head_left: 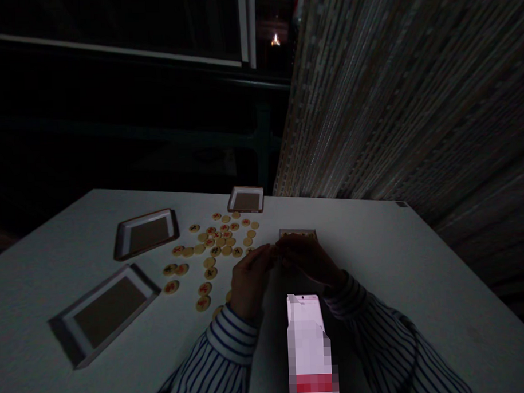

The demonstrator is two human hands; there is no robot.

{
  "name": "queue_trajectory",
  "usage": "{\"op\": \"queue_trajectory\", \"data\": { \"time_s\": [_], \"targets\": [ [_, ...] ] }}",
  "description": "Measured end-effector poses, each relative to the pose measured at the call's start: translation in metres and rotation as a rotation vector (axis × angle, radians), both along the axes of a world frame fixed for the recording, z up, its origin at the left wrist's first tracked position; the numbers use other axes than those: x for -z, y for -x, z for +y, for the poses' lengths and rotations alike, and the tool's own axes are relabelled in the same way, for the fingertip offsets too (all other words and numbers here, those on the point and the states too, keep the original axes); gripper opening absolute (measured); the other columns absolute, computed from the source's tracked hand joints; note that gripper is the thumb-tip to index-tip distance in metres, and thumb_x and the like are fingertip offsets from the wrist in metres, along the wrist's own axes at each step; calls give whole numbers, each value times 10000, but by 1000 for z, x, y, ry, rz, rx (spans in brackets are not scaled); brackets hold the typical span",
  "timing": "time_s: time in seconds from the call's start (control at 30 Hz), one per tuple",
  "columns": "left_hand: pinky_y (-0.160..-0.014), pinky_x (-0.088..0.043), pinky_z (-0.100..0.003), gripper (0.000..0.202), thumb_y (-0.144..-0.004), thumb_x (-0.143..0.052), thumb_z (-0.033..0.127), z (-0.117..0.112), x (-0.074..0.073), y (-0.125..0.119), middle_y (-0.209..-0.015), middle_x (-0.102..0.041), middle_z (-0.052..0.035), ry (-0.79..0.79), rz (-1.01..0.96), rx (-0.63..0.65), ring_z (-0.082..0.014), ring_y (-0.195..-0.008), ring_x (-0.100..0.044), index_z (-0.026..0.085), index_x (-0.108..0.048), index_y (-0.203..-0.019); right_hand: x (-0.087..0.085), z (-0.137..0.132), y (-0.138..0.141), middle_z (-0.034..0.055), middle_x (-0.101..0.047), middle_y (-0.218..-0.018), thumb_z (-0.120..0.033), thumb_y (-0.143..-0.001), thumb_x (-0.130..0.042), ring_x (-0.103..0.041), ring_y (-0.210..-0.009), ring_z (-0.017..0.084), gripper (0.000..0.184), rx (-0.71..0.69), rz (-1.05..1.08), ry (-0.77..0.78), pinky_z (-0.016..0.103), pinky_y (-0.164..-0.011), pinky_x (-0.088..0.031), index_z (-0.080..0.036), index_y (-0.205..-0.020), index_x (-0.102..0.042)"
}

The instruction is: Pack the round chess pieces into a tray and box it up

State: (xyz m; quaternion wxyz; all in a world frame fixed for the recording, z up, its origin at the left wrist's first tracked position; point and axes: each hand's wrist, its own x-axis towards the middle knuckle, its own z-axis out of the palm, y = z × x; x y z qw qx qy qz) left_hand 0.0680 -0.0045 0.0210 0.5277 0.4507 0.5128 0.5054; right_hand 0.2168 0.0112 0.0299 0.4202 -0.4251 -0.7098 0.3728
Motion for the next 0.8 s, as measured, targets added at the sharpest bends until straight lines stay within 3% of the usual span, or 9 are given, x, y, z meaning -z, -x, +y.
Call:
{"op": "queue_trajectory", "data": {
  "time_s": [0.3, 0.53, 0.8],
  "targets": [
    [-755, -519, -274, 257, -709, -584, 355, 2, 4, 1, -920, -685, -64, 2, -24, 10, -183, -859, -634, 173, -653, -877, -7, -5, 2, 21, -660, -845, -282, -836, -491, -587, -720, 117, 213, -10, -291, -146, 244, -651, -452, -211, -986, -624],
    [-730, -531, -276, 249, -705, -588, 352, 2, 6, 1, -912, -688, -56, 4, 15, 12, -184, -838, -639, 192, -653, -884, -9, -7, 0, 59, -651, -948, -306, -827, -505, -590, -862, 162, 285, 51, -503, -334, 296, -761, -449, -210, -1088, -568],
    [-767, -522, -284, 263, -731, -556, 343, 2, 3, -2, -934, -686, -64, -24, 40, 53, -192, -877, -631, 175, -656, -907, -25, -8, -5, 71, -638, -936, -316, -829, -495, -569, -852, 163, 240, 35, -659, -382, 285, -740, -432, -185, -1010, -584]
  ]
}}
